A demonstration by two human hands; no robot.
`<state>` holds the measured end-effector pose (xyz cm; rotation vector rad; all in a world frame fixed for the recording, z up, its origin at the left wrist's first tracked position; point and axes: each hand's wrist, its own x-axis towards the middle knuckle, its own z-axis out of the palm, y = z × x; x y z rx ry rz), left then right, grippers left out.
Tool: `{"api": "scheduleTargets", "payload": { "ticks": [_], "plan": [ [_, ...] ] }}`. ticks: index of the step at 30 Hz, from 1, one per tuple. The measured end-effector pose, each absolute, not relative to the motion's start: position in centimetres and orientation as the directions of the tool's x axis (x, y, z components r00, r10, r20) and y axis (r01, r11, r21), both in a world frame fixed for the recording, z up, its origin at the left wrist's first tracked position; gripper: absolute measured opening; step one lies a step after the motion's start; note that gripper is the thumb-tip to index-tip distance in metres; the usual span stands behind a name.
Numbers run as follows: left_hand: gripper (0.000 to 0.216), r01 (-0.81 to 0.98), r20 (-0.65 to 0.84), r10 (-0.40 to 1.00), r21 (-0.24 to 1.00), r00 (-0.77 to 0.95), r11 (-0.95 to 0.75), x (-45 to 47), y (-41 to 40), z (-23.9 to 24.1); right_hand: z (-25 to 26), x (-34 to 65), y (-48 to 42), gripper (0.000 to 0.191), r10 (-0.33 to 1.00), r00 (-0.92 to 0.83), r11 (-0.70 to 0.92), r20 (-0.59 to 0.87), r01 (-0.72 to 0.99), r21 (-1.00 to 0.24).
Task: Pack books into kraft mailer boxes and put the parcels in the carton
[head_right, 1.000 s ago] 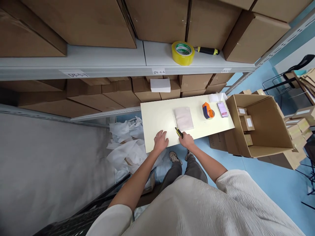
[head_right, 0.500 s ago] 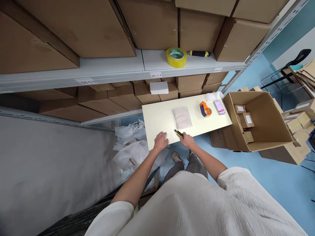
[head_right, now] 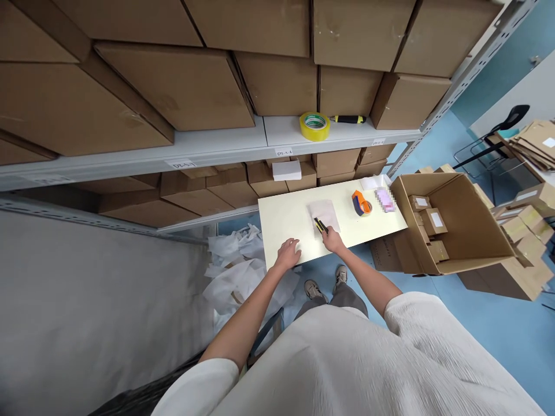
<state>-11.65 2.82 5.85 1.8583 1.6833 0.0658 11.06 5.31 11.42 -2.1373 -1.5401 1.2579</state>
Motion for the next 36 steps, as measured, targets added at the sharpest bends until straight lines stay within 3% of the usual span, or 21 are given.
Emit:
{"api": "scheduleTargets", "payload": {
  "ticks": [10, 15, 20, 24, 29, 32, 36],
  "plan": [
    [0.054, 0.895, -0.431, 0.868, 0.445, 0.247, -0.034, -11.4, 4.6, 7.5, 11.7, 11.9, 6.9, 0.015, 0.902, 0.023, -0.411, -0.431, 0.351, -0.842],
    [0.054, 0.893, -0.428, 0.859, 0.444, 0.28, -0.07, -10.1, 6.2, 7.8, 13.5, 13.6, 8.7, 0.038, 0.938, 0.054, -0.346, -0.342, 0.187, -0.919],
    [0.053, 0.887, -0.408, 0.86, 0.451, 0.306, -0.102, -8.0, 8.5, 8.1, 16.2, 17.1, 12.7, 0.045, 0.968, 0.08, -0.246, -0.239, 0.092, -0.965],
    [0.054, 0.875, -0.375, 0.87, 0.47, 0.319, -0.119, -6.0, 10.7, 8.5, 19.1, 21.1, 17.4, 0.047, 0.982, 0.16, -0.13, -0.101, 0.181, -0.975],
    [0.053, 0.866, -0.348, 0.891, 0.492, 0.292, -0.092, -3.6, 13.4, 8.7, 23.3, 26.4, 24.3, 0.046, 0.964, 0.185, 0.11, 0.19, 0.372, -0.921],
    [0.053, 0.856, -0.334, 0.903, 0.513, 0.269, -0.066, -2.1, 14.6, 8.5, 25.9, 28.7, 28.2, 0.044, 0.945, 0.102, 0.207, 0.31, 0.548, -0.811],
    [0.052, 0.847, -0.317, 0.917, 0.53, 0.241, -0.039, -0.3, 15.6, 8.1, 28.7, 29.9, 32.7, 0.038, 0.93, -0.028, 0.244, 0.366, 0.791, -0.561]
  ]
}}
